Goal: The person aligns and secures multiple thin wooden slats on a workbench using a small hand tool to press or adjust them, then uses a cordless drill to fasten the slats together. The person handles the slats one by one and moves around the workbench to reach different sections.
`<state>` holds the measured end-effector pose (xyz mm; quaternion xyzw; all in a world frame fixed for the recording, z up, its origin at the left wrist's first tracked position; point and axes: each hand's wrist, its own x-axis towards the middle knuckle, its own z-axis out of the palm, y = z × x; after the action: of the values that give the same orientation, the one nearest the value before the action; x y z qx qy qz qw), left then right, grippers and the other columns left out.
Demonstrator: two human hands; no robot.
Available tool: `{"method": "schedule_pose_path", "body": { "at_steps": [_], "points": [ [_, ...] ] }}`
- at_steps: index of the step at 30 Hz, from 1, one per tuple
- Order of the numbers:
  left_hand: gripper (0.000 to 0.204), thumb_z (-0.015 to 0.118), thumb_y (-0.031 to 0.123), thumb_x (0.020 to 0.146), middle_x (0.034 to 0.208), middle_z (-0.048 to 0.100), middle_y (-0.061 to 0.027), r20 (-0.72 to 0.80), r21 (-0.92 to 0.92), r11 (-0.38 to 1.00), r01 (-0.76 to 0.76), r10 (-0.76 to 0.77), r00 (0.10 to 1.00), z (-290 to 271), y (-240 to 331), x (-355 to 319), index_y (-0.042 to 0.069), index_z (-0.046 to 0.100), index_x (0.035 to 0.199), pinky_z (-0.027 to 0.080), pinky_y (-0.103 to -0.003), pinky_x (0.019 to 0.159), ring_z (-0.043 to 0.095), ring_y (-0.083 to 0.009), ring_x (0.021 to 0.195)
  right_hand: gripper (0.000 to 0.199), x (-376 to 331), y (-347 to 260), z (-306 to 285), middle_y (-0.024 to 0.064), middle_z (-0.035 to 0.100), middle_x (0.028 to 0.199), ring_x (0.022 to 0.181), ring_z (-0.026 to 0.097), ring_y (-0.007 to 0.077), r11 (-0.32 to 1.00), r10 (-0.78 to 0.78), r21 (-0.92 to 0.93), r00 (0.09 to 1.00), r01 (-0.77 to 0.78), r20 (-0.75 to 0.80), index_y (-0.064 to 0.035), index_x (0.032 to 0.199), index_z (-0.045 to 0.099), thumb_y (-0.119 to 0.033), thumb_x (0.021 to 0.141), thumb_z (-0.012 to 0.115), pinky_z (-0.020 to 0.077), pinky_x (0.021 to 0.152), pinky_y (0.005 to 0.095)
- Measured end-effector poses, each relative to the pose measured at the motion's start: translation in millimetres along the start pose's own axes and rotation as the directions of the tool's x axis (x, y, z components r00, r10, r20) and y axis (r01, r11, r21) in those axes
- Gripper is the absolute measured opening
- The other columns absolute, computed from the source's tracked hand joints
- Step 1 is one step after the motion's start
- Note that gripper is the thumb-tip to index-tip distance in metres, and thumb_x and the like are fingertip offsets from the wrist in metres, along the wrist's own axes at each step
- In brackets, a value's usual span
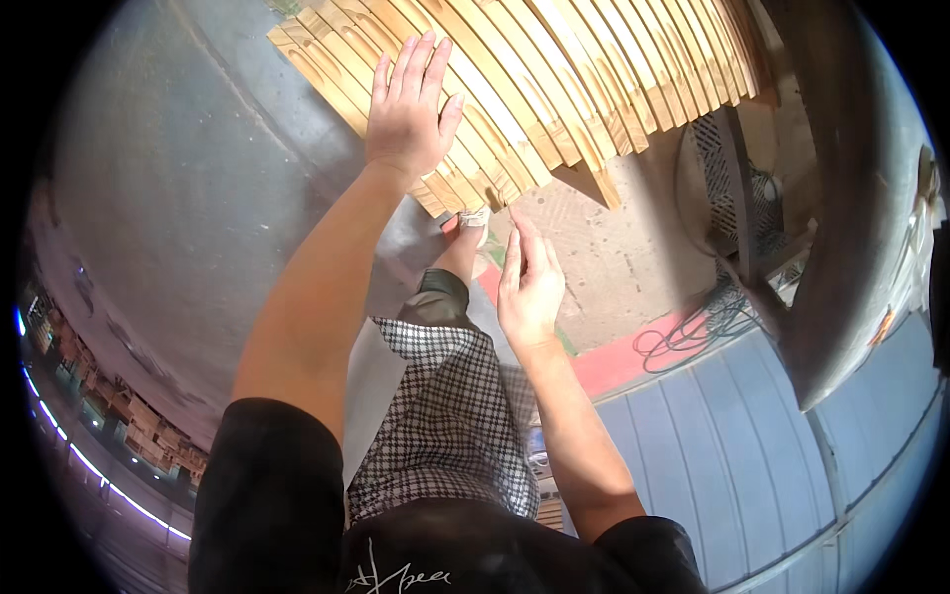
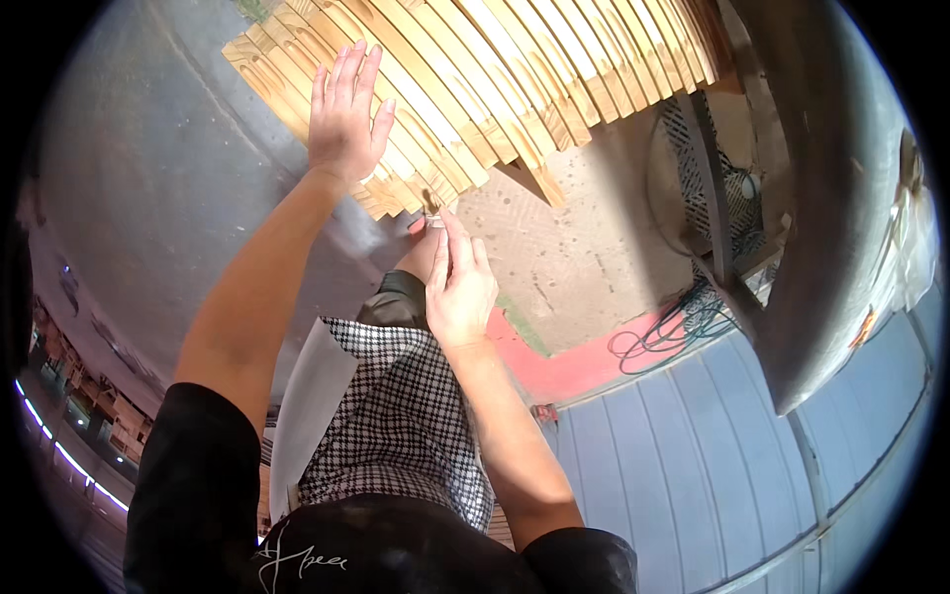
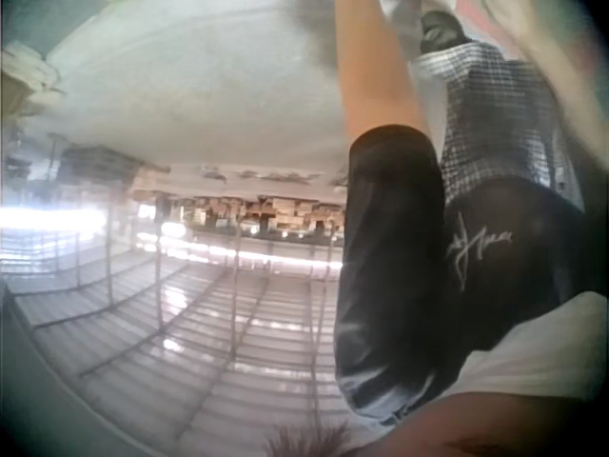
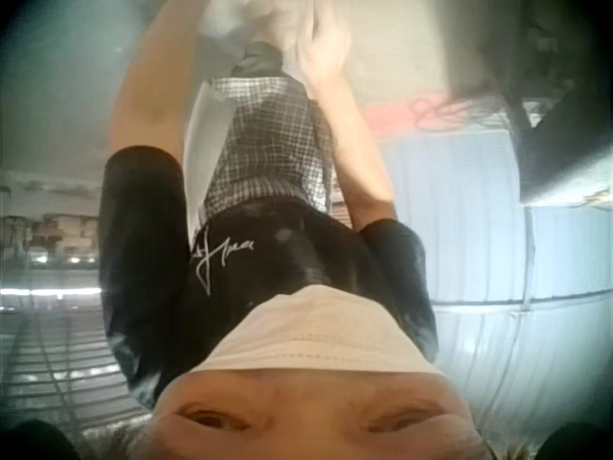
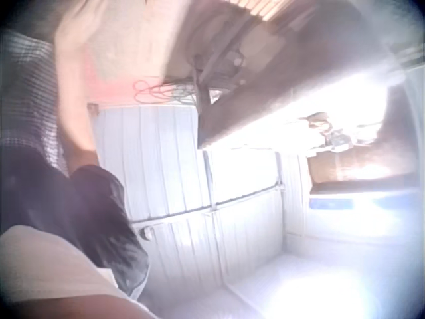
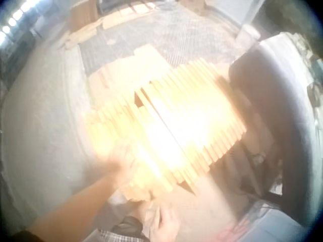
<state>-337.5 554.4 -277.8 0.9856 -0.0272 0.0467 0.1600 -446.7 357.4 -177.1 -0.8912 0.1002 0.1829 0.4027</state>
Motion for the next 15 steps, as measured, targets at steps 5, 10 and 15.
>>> {"method": "schedule_pose_path", "body": {
  "at_steps": [5, 10, 15],
  "points": [
    [0.064, 0.053, 0.033, 0.1, 0.161, 0.034, -0.0117, -0.031, 0.043, 0.999, -0.012, 0.014, 0.999, 5.3, -3.4, 0.3, 0.009, 0.034, 0.156, 0.02, -0.051, 0.122, 0.03, -0.0297, 0.149, 0.031, -30.9, 3.2, 11.6, 0.0166, 0.067, 0.103, 0.089, 0.067, 0.0346, 0.99, 0.052, 0.129, 0.998, -0.049, -0.024, -0.0133, 0.132, 0.063, -0.012, 0.102, 0.055, 0.0549, 0.08, 0.0415],
    [0.064, 0.05, 0.036, 0.101, 0.16, 0.033, -0.0114, -0.052, 0.056, 0.998, -0.038, 0.041, 0.998, 9.9, -5.3, 2.1, 0.012, 0.033, 0.157, 0.018, -0.05, 0.123, 0.028, -0.0291, 0.15, 0.029, -49.7, 1.3, 15.9, 0.0156, 0.066, 0.103, 0.091, 0.067, 0.0337, 0.979, 0.151, 0.148, 0.987, -0.142, -0.051, -0.0113, 0.13, 0.065, -0.018, 0.104, 0.054, 0.0545, 0.081, 0.0413],
    [0.063, 0.05, 0.036, 0.1, 0.16, 0.034, -0.0124, -0.052, 0.038, 0.998, -0.043, 0.045, 0.998, 11.4, -4.4, 0.5, 0.01, 0.034, 0.156, 0.018, -0.051, 0.123, 0.029, -0.0299, 0.149, 0.029, -43.3, -8.5, 34.5, 0.0142, 0.063, 0.095, 0.087, 0.064, 0.0314, 0.978, 0.158, 0.164, 0.972, -0.13, -0.173, -0.012, 0.129, 0.066, -0.021, 0.103, 0.055, 0.0531, 0.08, 0.0417]
  ]
}}
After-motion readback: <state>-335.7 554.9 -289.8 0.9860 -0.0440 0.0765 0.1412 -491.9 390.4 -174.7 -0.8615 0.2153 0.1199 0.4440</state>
